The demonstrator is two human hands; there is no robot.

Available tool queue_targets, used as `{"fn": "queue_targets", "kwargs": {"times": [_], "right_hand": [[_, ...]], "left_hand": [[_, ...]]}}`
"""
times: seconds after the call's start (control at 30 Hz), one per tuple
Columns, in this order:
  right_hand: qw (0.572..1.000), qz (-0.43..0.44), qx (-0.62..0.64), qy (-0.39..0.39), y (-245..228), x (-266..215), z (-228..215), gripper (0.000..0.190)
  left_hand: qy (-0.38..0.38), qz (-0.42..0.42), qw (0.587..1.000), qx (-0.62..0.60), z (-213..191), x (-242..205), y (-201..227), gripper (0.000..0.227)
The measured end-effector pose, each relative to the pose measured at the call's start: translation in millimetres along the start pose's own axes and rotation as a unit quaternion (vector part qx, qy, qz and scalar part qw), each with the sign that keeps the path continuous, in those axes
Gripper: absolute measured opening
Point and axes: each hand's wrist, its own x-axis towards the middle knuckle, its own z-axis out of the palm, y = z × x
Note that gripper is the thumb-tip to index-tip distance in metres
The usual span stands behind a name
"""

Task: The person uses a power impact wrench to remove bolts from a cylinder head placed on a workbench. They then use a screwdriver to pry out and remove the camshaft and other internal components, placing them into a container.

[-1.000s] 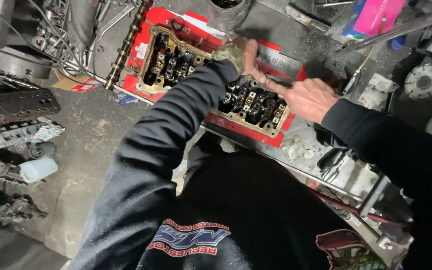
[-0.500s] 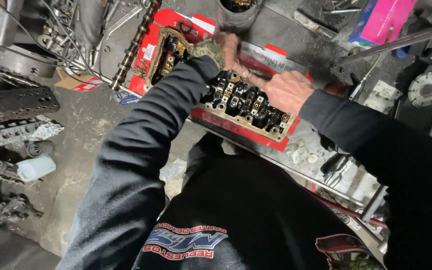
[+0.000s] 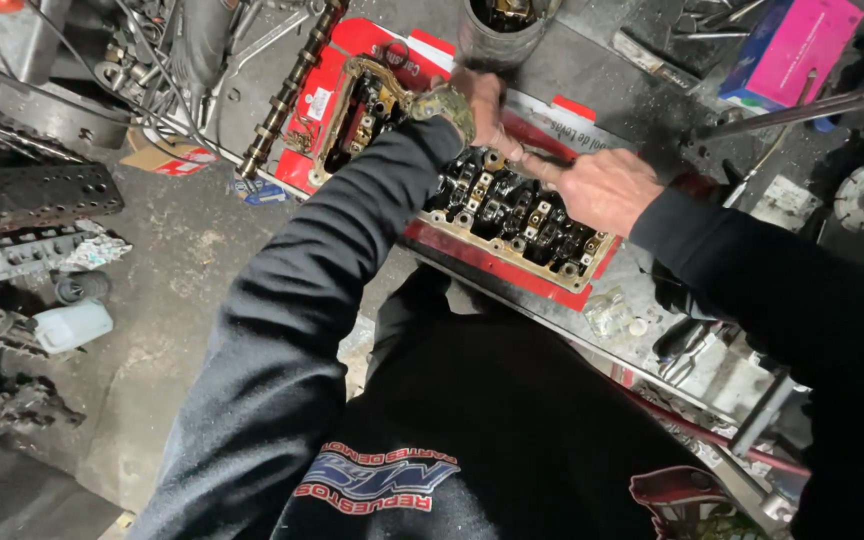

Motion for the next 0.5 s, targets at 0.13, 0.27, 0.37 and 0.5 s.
{"fn": "queue_targets", "kwargs": {"times": [0.13, 0.27, 0.37, 0.5], "right_hand": [[1.0, -0.003, -0.031, -0.002, -2, 7, -3, 0.074], [1.0, 0.0, 0.001, -0.023, 8, -2, -11, 0.068], [1.0, -0.017, -0.014, -0.013, 8, 6, -8, 0.082], [0.994, -0.058, -0.062, 0.063, -1, 21, 8, 0.084]], "left_hand": [[-0.027, 0.001, 1.0, 0.001, -4, -7, -5, 0.1], [-0.022, 0.0, 0.999, -0.035, -32, -27, 14, 0.093], [-0.06, -0.035, 0.998, -0.009, -39, -30, 16, 0.104], [-0.001, -0.005, 1.0, 0.006, -18, -17, -18, 0.097]]}}
